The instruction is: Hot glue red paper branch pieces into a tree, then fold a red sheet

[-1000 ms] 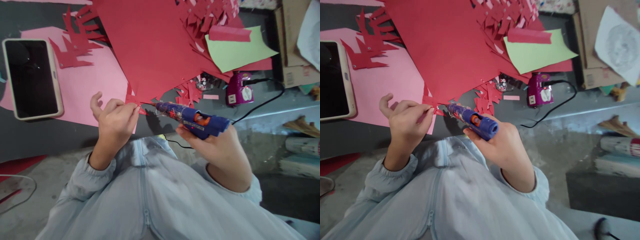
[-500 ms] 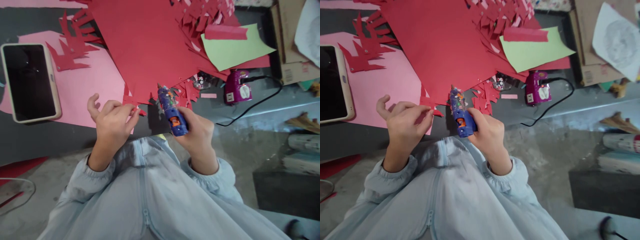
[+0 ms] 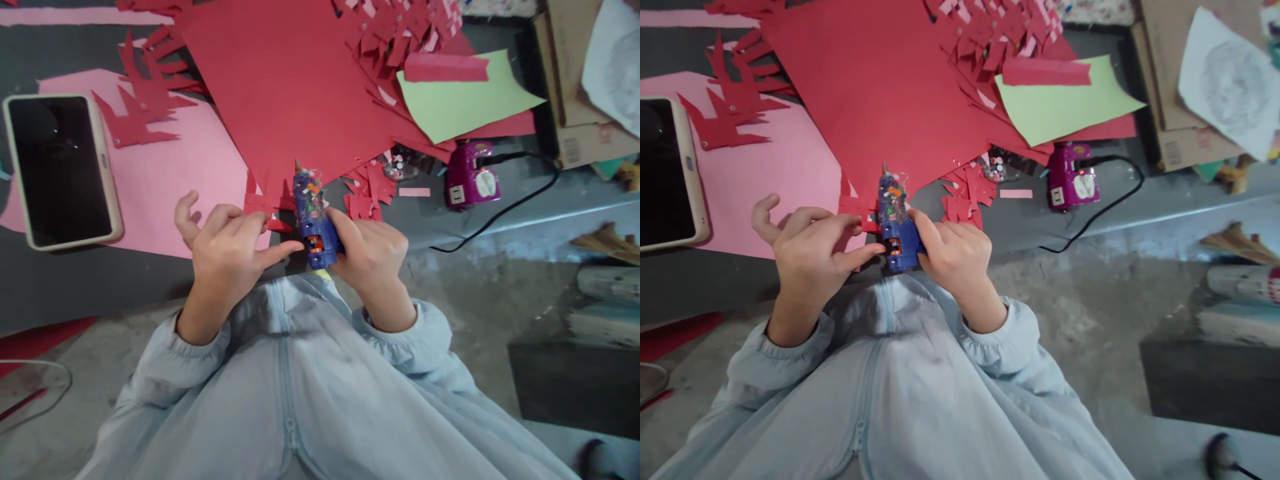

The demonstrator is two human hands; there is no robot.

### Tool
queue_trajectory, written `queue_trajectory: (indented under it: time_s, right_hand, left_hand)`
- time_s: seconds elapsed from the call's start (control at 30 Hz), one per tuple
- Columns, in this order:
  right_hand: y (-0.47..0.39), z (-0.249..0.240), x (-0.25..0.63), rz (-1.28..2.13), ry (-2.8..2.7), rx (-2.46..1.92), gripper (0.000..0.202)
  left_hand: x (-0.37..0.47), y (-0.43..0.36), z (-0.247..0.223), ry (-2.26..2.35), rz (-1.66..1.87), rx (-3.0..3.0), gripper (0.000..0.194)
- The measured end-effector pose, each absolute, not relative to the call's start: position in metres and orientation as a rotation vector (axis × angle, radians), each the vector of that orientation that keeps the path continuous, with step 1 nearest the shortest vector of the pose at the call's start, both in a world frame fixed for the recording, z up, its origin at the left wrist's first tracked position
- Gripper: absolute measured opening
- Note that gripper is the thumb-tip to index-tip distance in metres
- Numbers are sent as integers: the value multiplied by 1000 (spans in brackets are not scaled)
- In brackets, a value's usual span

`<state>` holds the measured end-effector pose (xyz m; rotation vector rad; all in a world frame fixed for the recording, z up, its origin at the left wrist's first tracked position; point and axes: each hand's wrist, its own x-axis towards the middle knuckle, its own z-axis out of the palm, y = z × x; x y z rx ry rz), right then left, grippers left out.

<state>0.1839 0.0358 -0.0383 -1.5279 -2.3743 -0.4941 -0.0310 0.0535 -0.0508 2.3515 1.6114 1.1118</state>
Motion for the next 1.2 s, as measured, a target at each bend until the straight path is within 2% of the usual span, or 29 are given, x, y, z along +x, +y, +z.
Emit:
queue_trajectory:
  time_s: [0.13,0.57,0.87,1.2]
  right_hand:
    - [36,-40,180,-475,-2409,-1505,38]
    - [38,-41,179,-319,-2393,-1495,40]
    - [38,-42,180,-363,-2460,-1400,39]
    - [37,-45,179,-366,-2423,-1333,39]
  left_hand:
    - [-30,54,-50,1596,1216,2342,33]
    - [-28,53,-51,1606,1174,2333,27]
    - [-28,54,-55,1684,1199,2351,37]
    - [-30,54,-54,1651,1202,2323,37]
